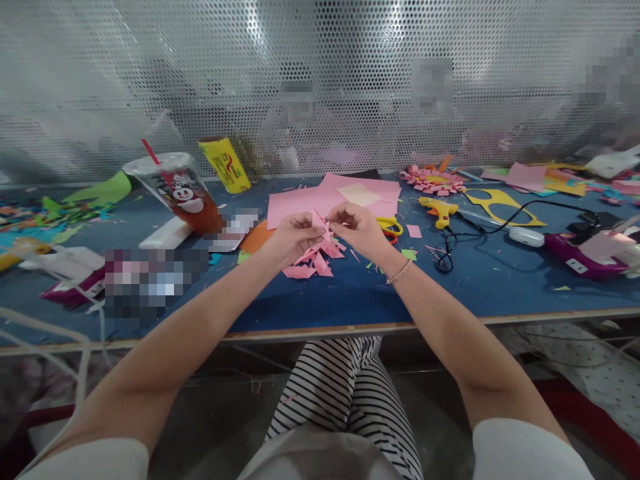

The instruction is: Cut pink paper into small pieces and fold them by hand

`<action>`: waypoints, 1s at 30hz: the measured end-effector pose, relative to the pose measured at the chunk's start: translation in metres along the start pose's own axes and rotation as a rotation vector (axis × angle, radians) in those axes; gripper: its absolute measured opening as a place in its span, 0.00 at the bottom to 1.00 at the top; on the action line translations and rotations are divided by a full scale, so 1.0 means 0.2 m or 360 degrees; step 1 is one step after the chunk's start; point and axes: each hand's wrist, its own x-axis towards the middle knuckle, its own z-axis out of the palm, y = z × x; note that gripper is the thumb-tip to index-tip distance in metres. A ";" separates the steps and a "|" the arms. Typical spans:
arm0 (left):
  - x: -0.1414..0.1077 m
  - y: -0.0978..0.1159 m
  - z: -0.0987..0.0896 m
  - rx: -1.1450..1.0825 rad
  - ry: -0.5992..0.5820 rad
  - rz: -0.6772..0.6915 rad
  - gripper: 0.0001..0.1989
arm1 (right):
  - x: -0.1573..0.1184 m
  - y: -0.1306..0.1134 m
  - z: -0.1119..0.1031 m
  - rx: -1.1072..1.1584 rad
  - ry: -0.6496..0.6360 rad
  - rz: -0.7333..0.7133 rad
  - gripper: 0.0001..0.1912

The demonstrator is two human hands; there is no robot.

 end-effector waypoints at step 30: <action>0.01 -0.03 0.01 0.0153 0.0078 0.0060 0.11 | 0.00 0.03 0.01 -0.0564 0.0080 -0.0117 0.04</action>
